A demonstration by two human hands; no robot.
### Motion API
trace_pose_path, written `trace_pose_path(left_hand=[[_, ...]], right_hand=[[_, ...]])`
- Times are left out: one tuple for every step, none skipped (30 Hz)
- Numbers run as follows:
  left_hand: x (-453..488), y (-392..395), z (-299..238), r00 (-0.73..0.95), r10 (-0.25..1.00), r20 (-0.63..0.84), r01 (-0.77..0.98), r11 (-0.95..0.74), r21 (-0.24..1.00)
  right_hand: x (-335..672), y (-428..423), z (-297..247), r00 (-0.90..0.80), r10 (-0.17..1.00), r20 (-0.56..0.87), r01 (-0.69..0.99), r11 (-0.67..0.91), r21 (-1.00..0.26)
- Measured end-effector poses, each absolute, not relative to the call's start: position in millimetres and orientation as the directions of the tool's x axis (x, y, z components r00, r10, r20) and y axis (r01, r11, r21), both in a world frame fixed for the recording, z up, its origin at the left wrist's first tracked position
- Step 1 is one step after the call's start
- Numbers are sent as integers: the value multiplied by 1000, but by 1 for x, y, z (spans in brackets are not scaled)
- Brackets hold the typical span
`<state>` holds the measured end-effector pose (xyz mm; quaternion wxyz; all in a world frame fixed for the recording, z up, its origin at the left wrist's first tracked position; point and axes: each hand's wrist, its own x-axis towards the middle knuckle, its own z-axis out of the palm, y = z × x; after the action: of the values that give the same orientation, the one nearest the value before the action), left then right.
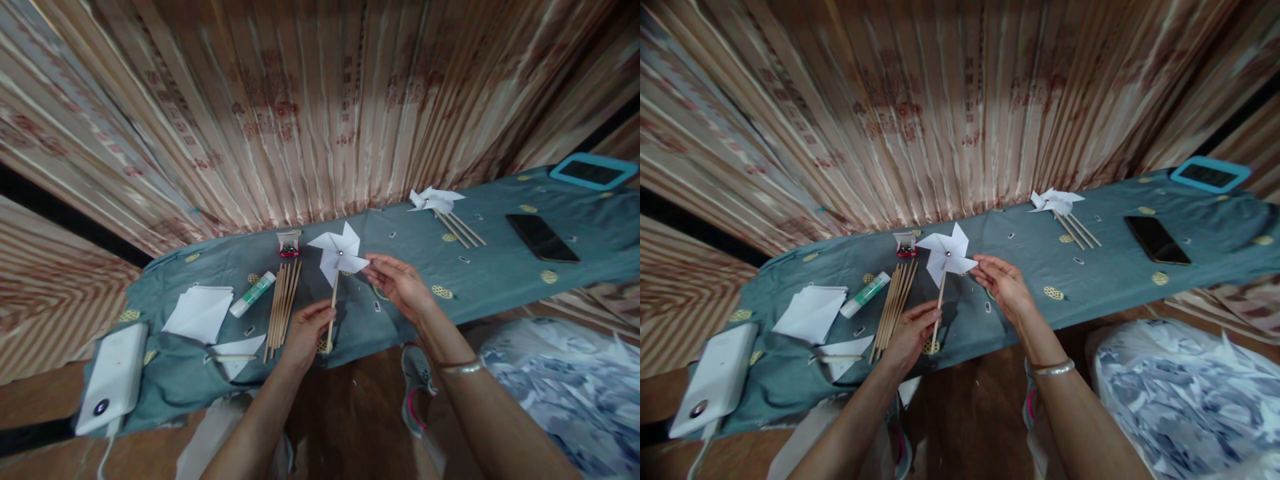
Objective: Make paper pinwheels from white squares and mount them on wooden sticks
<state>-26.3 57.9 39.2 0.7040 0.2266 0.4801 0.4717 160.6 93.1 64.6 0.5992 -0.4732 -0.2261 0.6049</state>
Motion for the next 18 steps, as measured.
trace_pose_path(left_hand=[[-26,58,39,94,884,-458,-445,448,775],[-26,58,39,94,886,-454,-443,446,778],[-26,58,39,95,888,-451,-441,443,780],[-26,58,39,94,889,-448,-440,441,782],[-26,59,39,95,890,-446,-440,440,783],[-27,59,38,95,890,-447,-441,440,782],[-27,59,38,94,889,-449,-442,441,781],[-27,59,38,94,888,-451,-445,443,779],[-26,59,37,92,887,-453,-448,443,777],[-26,59,37,91,887,-453,-452,442,775],[-26,59,36,91,887,-453,-455,442,774],[-26,59,36,92,888,-451,-457,440,773],[-26,59,35,92,888,-450,-459,439,773],[-26,59,35,93,889,-448,-459,437,773],[-26,59,35,94,890,-447,-459,436,774],[-26,59,35,95,891,-444,-460,435,774],[-26,59,35,97,892,-441,-461,433,774],[-26,59,35,98,893,-440,-463,432,774]], right_hand=[[160,93,65,163,939,-303,-508,-183,-842],[160,93,64,159,939,-306,-503,-190,-843],[160,93,64,153,938,-311,-499,-199,-844],[161,92,64,146,937,-317,-493,-209,-844],[161,92,64,140,936,-323,-487,-219,-845],[160,92,64,136,935,-327,-481,-226,-847],[160,92,64,133,935,-329,-474,-232,-849],[160,91,63,130,935,-331,-469,-236,-851],[159,91,63,127,935,-331,-465,-238,-853],[159,91,63,125,935,-331,-462,-240,-854],[158,90,62,123,936,-331,-461,-241,-854],[157,90,62,119,936,-330,-461,-243,-854],[156,90,62,116,936,-331,-461,-245,-853],[155,89,62,111,937,-332,-461,-247,-852],[155,89,62,107,937,-334,-460,-251,-852],[154,88,62,102,936,-336,-460,-255,-851],[153,88,62,97,936,-338,-459,-260,-850],[152,88,62,92,936,-340,-459,-263,-849]])
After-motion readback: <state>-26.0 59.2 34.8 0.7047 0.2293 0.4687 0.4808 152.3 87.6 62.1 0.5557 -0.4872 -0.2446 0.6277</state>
